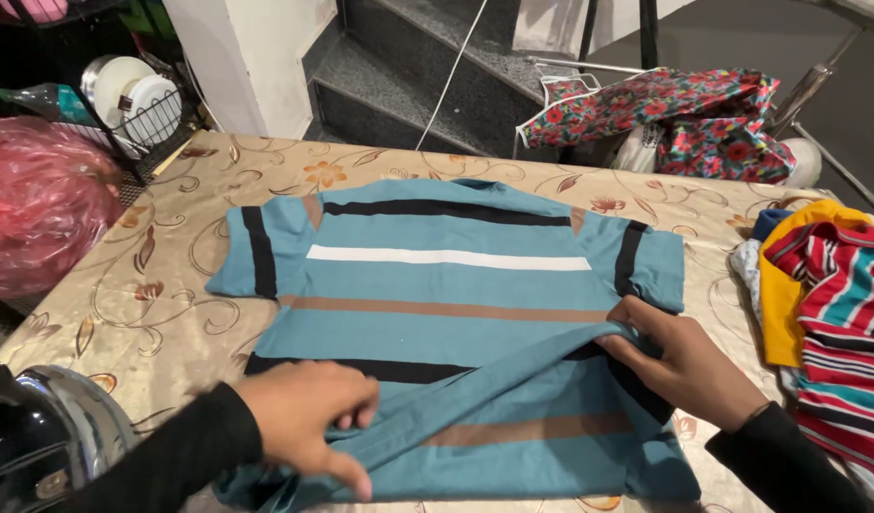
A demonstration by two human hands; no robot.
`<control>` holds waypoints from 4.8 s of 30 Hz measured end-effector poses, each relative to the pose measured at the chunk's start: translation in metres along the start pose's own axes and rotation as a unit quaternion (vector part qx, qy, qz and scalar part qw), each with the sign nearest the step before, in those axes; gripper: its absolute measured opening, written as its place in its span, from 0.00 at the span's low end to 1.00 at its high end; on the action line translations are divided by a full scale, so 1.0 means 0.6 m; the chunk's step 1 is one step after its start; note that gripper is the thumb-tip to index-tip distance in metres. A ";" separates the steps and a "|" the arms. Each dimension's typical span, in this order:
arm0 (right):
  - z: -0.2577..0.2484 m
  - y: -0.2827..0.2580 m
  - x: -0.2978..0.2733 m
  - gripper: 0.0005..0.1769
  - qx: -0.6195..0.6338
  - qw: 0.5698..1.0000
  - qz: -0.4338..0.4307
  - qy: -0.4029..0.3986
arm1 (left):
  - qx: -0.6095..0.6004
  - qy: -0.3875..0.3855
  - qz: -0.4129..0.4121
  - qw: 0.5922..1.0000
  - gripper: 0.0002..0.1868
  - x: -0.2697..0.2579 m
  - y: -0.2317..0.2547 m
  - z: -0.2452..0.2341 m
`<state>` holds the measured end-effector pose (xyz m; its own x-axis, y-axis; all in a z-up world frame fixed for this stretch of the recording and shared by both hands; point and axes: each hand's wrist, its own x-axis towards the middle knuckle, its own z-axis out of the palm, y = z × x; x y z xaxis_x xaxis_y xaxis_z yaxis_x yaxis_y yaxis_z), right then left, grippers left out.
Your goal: Iron and fold a blue striped polo shirt.
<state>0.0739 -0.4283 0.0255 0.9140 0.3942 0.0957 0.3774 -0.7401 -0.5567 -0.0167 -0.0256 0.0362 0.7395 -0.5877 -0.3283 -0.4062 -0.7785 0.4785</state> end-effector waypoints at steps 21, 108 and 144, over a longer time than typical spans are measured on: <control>-0.056 -0.030 0.000 0.34 -0.076 0.993 0.069 -0.064 | -0.044 0.321 -0.071 0.943 0.14 0.037 -0.084 -0.028; -0.053 0.122 -0.110 0.20 0.316 0.920 0.223 0.067 | -0.420 0.625 -0.023 0.657 0.04 -0.085 -0.123 0.062; 0.018 0.136 0.107 0.34 -0.114 0.962 0.218 0.117 | -0.099 0.562 -0.286 0.769 0.30 0.111 -0.279 -0.014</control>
<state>0.1618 -0.4579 -0.0226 0.9912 -0.0953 0.0918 -0.0518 -0.9180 -0.3931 0.1052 0.0674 -0.0592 0.8091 0.4883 0.3270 0.1667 -0.7243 0.6691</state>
